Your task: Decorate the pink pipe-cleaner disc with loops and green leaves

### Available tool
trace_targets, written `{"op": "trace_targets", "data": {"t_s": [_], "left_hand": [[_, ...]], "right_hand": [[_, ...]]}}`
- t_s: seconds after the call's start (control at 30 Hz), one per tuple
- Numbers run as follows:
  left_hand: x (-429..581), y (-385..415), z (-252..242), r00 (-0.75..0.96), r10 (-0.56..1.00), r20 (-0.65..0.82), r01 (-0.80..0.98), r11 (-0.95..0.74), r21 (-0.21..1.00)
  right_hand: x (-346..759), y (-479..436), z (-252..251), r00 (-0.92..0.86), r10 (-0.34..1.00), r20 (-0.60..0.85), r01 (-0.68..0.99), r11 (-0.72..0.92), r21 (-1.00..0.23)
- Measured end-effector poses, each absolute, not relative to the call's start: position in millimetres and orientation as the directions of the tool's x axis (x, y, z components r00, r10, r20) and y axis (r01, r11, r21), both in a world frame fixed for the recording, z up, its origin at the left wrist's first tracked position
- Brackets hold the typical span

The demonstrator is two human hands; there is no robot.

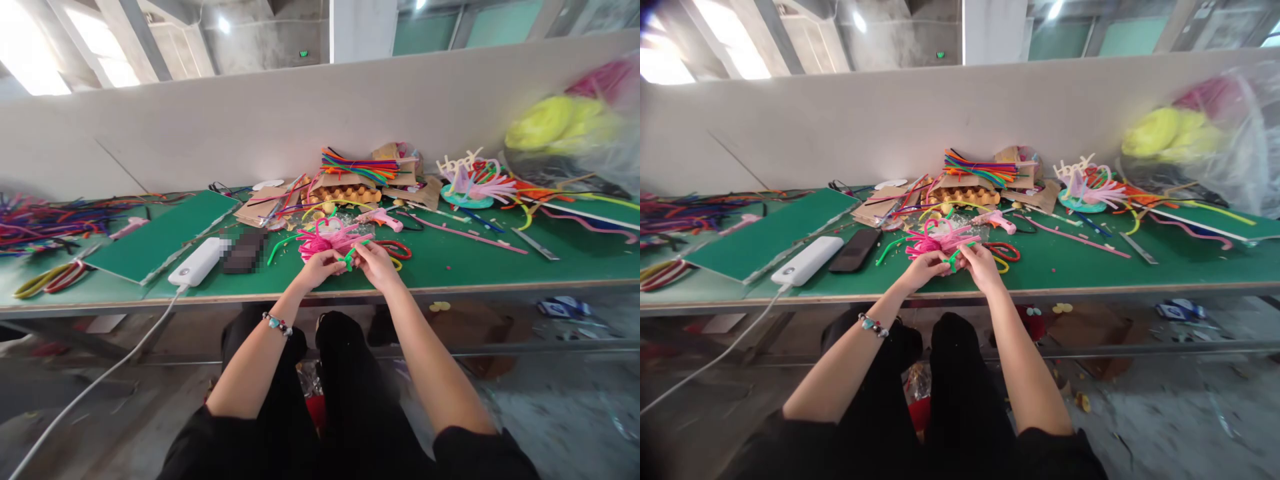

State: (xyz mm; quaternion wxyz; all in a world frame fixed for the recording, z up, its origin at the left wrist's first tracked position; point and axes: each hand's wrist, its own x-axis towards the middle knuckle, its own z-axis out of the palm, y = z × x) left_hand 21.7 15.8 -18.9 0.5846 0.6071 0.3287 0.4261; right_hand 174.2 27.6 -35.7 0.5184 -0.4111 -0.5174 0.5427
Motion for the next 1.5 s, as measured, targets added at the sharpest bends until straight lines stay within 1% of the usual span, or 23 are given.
{"op": "trace_targets", "data": {"t_s": [0.13,0.27,0.4,0.5,0.83,1.3,1.5], "left_hand": [[22,16,-19,0.381,0.918,0.112,-0.142,-0.062,0.988],[22,16,-18,0.316,0.942,0.114,-0.182,-0.058,0.982],[22,15,-15,0.294,0.949,0.111,-0.191,-0.055,0.98],[22,14,-14,0.288,0.952,0.099,-0.179,-0.048,0.983],[23,11,-16,0.297,0.953,0.065,-0.155,-0.019,0.988],[23,13,-21,0.213,0.975,0.056,-0.169,-0.019,0.985],[25,13,-22,0.206,0.977,0.06,-0.162,-0.027,0.986]], "right_hand": [[173,25,-36,-0.114,0.981,0.158,-0.14,0.142,-0.98],[173,21,-33,-0.07,0.964,0.257,-0.126,0.247,-0.961],[170,16,-27,0.004,0.939,0.344,-0.058,0.343,-0.937],[166,12,-23,0.045,0.925,0.377,-0.005,0.377,-0.926],[164,4,-18,0.041,0.92,0.39,0.119,0.383,-0.916],[164,1,-25,0.017,0.908,0.419,0.281,0.398,-0.873],[167,1,-28,-0.005,0.905,0.425,0.338,0.402,-0.851]]}}
